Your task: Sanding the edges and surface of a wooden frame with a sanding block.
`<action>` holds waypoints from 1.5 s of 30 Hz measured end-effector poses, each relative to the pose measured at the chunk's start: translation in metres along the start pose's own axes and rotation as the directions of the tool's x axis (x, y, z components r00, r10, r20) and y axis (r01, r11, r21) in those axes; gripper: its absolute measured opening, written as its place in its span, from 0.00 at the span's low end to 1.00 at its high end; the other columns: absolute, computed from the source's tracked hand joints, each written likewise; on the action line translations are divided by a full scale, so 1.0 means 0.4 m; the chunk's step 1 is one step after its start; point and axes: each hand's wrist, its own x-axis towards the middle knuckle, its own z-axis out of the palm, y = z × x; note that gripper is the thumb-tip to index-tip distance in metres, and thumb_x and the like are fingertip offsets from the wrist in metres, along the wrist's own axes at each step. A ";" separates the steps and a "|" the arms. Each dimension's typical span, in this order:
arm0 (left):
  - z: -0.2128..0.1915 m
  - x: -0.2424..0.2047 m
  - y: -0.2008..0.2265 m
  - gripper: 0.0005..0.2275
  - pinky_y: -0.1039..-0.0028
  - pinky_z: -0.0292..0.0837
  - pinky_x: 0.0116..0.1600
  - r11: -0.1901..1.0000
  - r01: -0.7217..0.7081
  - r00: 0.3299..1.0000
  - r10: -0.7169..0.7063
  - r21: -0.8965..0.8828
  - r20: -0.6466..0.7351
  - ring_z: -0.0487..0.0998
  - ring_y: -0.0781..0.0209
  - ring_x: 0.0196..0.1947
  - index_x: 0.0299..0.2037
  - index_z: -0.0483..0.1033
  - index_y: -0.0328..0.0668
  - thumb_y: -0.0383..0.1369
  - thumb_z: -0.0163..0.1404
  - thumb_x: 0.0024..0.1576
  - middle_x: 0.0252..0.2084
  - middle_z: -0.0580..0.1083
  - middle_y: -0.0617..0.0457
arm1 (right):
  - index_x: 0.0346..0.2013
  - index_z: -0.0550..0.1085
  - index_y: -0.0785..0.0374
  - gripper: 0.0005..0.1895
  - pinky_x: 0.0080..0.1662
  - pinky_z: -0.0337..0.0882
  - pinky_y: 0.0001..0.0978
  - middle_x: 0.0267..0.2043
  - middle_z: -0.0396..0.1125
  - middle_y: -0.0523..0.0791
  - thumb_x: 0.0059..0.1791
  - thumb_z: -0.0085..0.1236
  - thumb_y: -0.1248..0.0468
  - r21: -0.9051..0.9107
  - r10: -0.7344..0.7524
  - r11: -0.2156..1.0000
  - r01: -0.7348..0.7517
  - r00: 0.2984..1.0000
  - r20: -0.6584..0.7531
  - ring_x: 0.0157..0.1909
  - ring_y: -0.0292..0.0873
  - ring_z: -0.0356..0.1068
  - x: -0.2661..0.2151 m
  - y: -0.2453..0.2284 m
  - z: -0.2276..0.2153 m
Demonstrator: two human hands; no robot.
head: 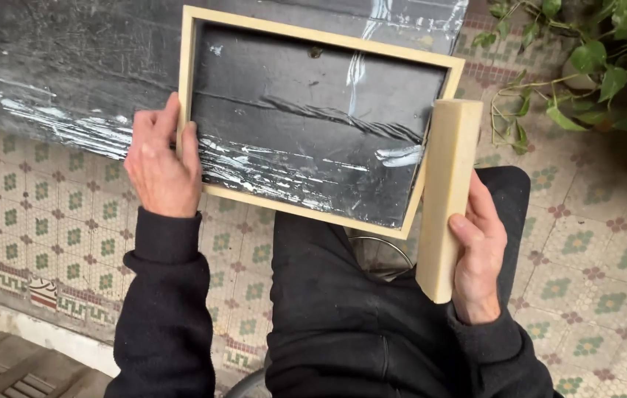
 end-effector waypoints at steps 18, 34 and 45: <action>-0.022 -0.014 0.076 0.18 0.61 0.71 0.60 0.994 -0.079 0.996 0.076 -0.070 -0.056 0.74 0.47 0.54 0.67 0.70 0.32 0.29 0.56 0.68 0.55 0.70 0.41 | 0.76 0.55 0.71 0.36 0.71 0.61 0.36 0.73 0.59 0.52 0.52 0.47 0.66 0.004 -0.019 1.000 0.019 1.000 0.000 0.72 0.44 0.62 -0.014 0.005 0.008; 0.077 -0.123 0.402 0.25 0.61 0.64 0.63 0.719 -0.576 0.671 0.688 -0.389 0.278 0.69 0.55 0.60 0.66 0.70 0.45 0.41 0.59 0.59 0.66 0.69 0.54 | 0.77 0.53 0.70 0.35 0.75 0.60 0.40 0.78 0.54 0.54 0.57 0.50 0.67 0.070 -0.186 0.980 0.189 0.982 -0.040 0.77 0.48 0.59 -0.028 0.072 0.026; 0.081 -0.136 0.394 0.30 0.58 0.57 0.75 0.732 -0.617 0.669 0.681 -0.289 0.296 0.61 0.57 0.75 0.72 0.64 0.41 0.41 0.56 0.59 0.75 0.63 0.50 | 0.80 0.47 0.73 0.35 0.79 0.51 0.37 0.84 0.46 0.53 0.61 0.46 0.65 -0.325 -0.301 0.903 0.282 0.954 -0.007 0.84 0.47 0.49 0.054 0.034 0.086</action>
